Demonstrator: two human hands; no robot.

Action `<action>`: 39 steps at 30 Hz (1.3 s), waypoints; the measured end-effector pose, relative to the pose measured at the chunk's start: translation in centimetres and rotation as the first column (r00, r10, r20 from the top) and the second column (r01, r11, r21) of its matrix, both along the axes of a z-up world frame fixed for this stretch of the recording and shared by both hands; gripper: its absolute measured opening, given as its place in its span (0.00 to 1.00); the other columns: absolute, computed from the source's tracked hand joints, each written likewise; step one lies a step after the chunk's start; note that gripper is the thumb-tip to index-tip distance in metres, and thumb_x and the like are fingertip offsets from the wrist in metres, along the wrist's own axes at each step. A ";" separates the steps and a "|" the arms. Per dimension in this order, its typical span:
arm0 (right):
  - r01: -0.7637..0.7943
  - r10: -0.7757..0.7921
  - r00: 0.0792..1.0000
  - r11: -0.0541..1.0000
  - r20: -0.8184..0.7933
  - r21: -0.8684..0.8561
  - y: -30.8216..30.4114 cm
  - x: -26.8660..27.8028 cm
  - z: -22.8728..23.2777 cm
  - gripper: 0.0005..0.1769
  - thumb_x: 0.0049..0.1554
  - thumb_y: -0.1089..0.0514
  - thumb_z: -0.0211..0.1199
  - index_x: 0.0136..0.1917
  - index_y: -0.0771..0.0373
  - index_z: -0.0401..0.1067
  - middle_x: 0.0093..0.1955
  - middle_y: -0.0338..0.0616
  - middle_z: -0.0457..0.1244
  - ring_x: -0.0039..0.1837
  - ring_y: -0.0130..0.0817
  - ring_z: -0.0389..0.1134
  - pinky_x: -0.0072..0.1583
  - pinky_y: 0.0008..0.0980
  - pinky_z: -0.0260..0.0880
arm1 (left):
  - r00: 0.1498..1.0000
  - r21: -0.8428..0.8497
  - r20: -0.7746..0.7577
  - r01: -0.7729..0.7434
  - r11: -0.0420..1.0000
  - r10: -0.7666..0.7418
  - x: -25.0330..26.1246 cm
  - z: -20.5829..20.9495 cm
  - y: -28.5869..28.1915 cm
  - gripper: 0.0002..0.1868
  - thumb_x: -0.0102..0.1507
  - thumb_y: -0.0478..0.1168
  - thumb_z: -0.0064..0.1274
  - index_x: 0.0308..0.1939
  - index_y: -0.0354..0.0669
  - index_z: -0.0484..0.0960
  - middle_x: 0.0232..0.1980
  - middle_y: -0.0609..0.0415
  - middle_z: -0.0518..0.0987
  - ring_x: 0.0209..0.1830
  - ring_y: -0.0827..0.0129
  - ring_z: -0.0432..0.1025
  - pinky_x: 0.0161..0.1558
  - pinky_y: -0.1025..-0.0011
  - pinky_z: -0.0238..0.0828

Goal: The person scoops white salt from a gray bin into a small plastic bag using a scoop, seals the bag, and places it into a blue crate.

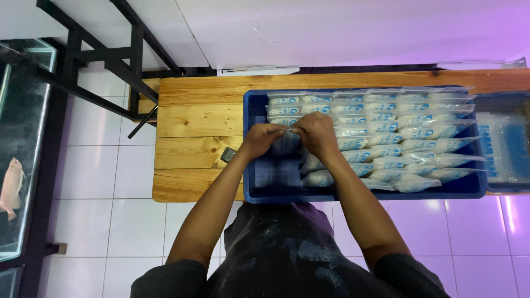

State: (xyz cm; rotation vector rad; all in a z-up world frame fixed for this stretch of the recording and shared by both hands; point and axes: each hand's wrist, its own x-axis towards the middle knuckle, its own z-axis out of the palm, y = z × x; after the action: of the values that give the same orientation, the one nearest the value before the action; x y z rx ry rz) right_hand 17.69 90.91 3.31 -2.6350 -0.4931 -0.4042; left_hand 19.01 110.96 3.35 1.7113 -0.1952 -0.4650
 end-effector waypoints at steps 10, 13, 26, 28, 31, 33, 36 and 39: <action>-0.025 0.025 1.000 0.997 -0.010 0.068 -0.1 -0.2 -0.2 0.02 0.57 0.52 0.77 0.44 0.47 0.85 0.39 0.33 0.72 0.49 0.44 0.74 0.52 0.45 0.74 | 1.000 -0.008 0.001 -0.017 1.000 0.017 0.2 -0.1 -0.1 0.15 0.71 0.51 0.66 0.58 0.53 0.94 0.55 0.52 0.92 0.59 0.63 0.83 0.62 0.63 0.77; -0.017 0.017 1.000 0.997 -0.001 0.072 -0.1 -0.2 -0.2 0.03 0.55 0.52 0.78 0.44 0.45 0.85 0.39 0.31 0.72 0.50 0.42 0.74 0.53 0.43 0.75 | 1.000 0.038 0.024 -0.011 0.999 0.010 0.1 -0.1 0.0 0.15 0.71 0.51 0.66 0.58 0.55 0.94 0.55 0.51 0.91 0.61 0.59 0.83 0.61 0.62 0.77; -0.075 0.071 0.997 0.989 0.038 0.127 -0.9 0.1 -0.6 0.04 0.55 0.53 0.78 0.43 0.46 0.83 0.39 0.32 0.71 0.48 0.42 0.73 0.52 0.42 0.75 | 0.996 0.045 0.046 -0.080 0.996 0.078 -0.6 -0.6 -0.7 0.14 0.70 0.44 0.67 0.59 0.52 0.94 0.56 0.49 0.91 0.61 0.59 0.83 0.60 0.63 0.78; -0.084 0.079 0.996 0.988 0.044 0.129 -1.1 0.2 -0.9 0.04 0.55 0.51 0.78 0.43 0.45 0.83 0.39 0.33 0.71 0.48 0.43 0.73 0.51 0.43 0.75 | 0.995 0.013 0.028 -0.097 0.995 0.097 -0.7 -0.8 -0.7 0.14 0.70 0.43 0.66 0.59 0.49 0.94 0.57 0.47 0.91 0.62 0.59 0.82 0.62 0.63 0.78; -0.095 0.089 0.995 0.973 0.035 0.210 -1.0 0.1 -1.1 0.05 0.54 0.57 0.79 0.44 0.50 0.84 0.39 0.34 0.72 0.47 0.43 0.74 0.51 0.42 0.76 | 0.990 -0.012 -0.014 -0.140 0.990 0.140 -0.9 -1.0 -0.7 0.17 0.68 0.42 0.69 0.62 0.46 0.92 0.57 0.46 0.91 0.61 0.58 0.83 0.62 0.61 0.79; -0.090 0.092 0.996 0.954 0.007 0.287 -0.8 0.2 -0.7 0.03 0.60 0.55 0.76 0.48 0.51 0.83 0.42 0.41 0.73 0.49 0.49 0.75 0.52 0.48 0.76 | 0.979 -0.165 0.034 -0.195 0.967 0.203 -0.8 -1.0 -1.4 0.23 0.69 0.39 0.70 0.67 0.41 0.87 0.61 0.42 0.89 0.60 0.59 0.84 0.63 0.63 0.81; -0.026 0.067 0.994 0.912 -0.084 0.410 -1.1 0.0 -0.4 0.02 0.66 0.55 0.72 0.50 0.51 0.84 0.45 0.42 0.75 0.51 0.50 0.76 0.54 0.49 0.77 | 0.940 -0.235 0.149 -0.268 0.934 0.307 -1.3 -0.9 -1.9 0.24 0.67 0.32 0.70 0.68 0.39 0.86 0.60 0.43 0.89 0.61 0.59 0.84 0.65 0.63 0.80; 0.056 0.035 0.984 0.871 -0.175 0.488 -1.0 -0.3 0.2 0.05 0.70 0.56 0.68 0.54 0.53 0.85 0.48 0.43 0.75 0.54 0.50 0.77 0.57 0.48 0.78 | 0.909 -0.244 0.244 -0.279 0.929 0.337 -1.1 -0.4 -2.2 0.21 0.68 0.30 0.68 0.66 0.37 0.86 0.60 0.41 0.89 0.62 0.56 0.83 0.68 0.59 0.79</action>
State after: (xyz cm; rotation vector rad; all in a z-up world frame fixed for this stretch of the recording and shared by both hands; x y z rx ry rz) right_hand 17.36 89.88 3.50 -2.1496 -0.2703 -0.2496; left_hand 17.86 108.77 2.92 1.5634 -0.1651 0.0387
